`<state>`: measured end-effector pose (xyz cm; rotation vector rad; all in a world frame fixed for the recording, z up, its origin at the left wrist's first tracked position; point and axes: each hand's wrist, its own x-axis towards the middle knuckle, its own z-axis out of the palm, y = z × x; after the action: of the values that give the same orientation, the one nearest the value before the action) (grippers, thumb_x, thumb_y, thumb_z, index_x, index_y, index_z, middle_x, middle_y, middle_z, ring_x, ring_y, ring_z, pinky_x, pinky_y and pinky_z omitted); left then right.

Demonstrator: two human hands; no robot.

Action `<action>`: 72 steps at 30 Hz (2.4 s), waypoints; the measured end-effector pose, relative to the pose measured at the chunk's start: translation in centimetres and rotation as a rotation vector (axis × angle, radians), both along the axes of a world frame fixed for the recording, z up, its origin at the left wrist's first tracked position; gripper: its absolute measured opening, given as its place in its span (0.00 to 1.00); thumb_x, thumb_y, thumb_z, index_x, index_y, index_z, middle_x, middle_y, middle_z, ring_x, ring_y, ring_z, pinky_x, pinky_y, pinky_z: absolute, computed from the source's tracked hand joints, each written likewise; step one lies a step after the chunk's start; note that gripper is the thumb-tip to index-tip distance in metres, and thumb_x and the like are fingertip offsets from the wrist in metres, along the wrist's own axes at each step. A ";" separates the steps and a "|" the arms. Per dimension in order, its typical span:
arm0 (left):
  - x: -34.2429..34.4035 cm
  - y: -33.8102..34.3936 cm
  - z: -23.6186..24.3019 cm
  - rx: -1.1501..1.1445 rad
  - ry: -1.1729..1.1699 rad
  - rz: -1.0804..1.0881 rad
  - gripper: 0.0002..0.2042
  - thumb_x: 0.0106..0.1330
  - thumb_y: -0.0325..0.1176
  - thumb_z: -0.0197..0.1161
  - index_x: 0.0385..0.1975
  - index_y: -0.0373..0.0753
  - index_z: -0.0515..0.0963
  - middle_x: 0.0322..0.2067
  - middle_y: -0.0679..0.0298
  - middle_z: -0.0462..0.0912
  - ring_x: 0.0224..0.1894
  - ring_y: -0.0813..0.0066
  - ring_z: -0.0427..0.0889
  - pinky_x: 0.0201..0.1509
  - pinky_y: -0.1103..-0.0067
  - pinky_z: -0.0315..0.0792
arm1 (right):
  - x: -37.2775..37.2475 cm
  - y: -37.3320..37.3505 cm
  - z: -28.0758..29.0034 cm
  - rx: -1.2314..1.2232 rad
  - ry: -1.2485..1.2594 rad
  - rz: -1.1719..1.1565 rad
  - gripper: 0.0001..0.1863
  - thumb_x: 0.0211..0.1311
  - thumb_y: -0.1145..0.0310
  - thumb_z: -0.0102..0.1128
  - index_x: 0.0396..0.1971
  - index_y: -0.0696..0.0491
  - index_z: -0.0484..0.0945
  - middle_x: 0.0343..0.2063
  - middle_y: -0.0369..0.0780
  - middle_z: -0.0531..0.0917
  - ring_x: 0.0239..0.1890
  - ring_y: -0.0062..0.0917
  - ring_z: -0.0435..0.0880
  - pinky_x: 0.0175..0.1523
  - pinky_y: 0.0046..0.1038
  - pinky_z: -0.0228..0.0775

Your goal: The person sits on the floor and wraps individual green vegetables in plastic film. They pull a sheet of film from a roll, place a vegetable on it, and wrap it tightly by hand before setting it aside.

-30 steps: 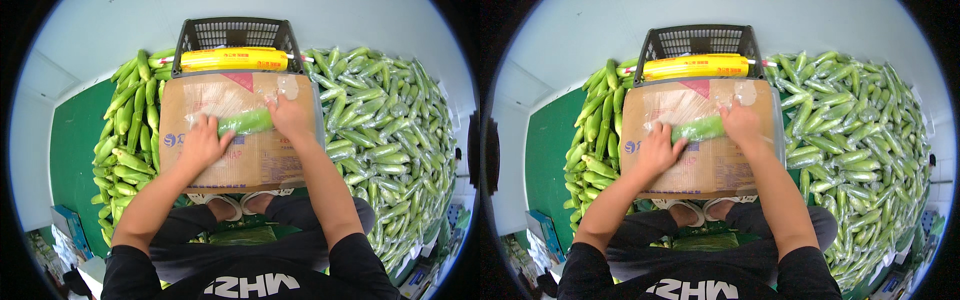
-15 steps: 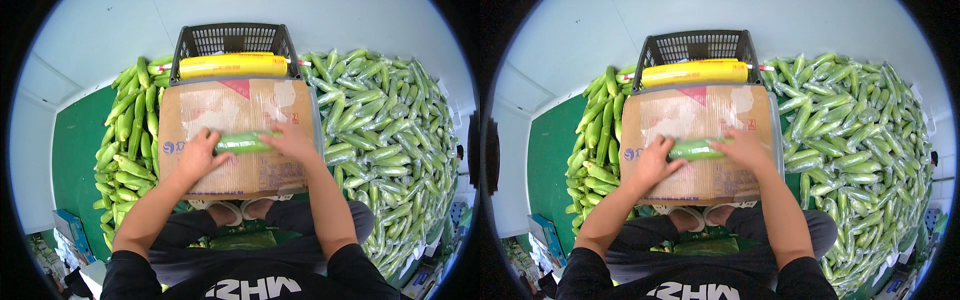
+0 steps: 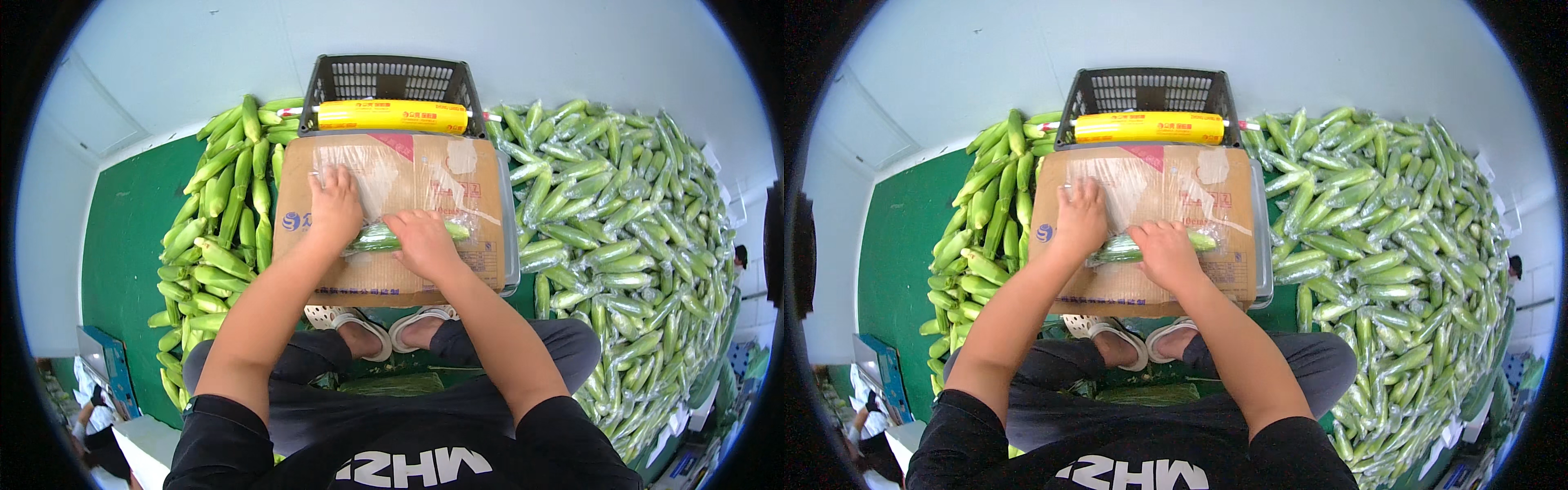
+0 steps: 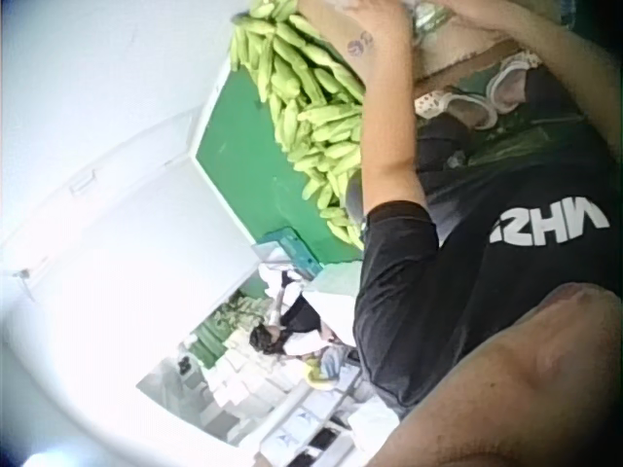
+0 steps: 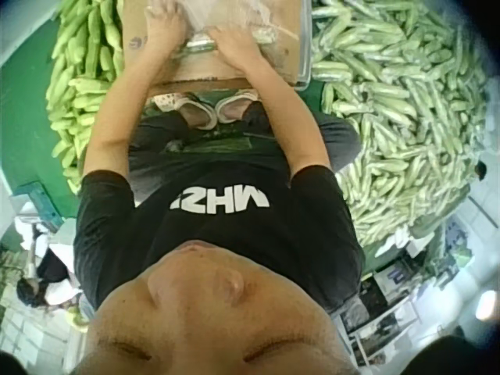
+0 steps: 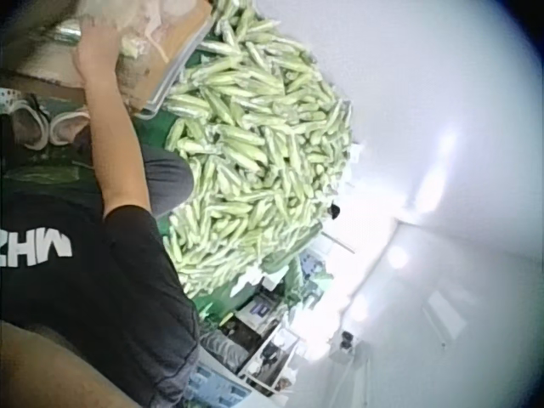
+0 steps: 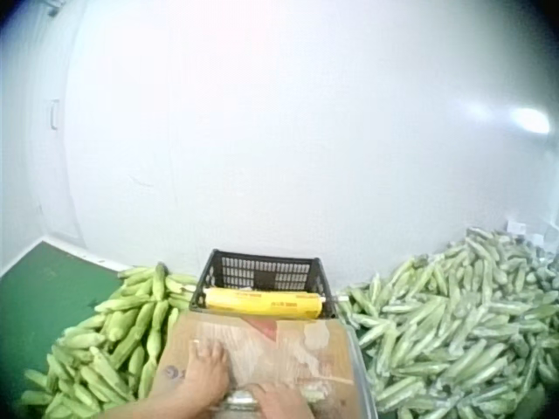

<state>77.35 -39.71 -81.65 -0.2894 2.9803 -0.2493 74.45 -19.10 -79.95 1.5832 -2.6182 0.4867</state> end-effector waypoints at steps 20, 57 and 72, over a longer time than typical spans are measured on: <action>15.6 7.1 0.9 0.992 -0.112 -0.661 0.31 0.63 0.56 0.67 0.58 0.39 0.77 0.48 0.49 0.82 0.52 0.49 0.82 0.57 0.61 0.74 | 9.3 11.2 -4.1 0.088 -2.285 -0.191 0.31 0.74 0.50 0.59 0.67 0.55 0.69 0.50 0.44 0.84 0.48 0.33 0.87 0.48 0.35 0.83; 41.4 -31.5 -14.4 0.245 -0.569 0.379 0.40 0.52 0.39 0.77 0.66 0.34 0.68 0.60 0.40 0.74 0.58 0.37 0.77 0.59 0.55 0.75 | -7.8 48.3 6.0 -0.691 -0.541 -1.529 0.21 0.74 0.64 0.52 0.61 0.56 0.74 0.39 0.41 0.86 0.34 0.25 0.84 0.39 0.27 0.76; 0.1 -1.7 5.3 0.400 0.336 -0.263 0.30 0.54 0.28 0.72 0.60 0.40 0.74 0.58 0.56 0.78 0.65 0.53 0.73 0.76 0.47 0.54 | -1.1 8.4 -3.1 0.053 -0.372 -0.434 0.17 0.62 0.56 0.62 0.30 0.57 0.80 0.26 0.47 0.85 0.33 0.50 0.85 0.43 0.47 0.77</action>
<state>77.40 -41.38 -76.39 0.1200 3.2944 0.4098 73.39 -10.70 -83.09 0.9530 -3.1471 0.7376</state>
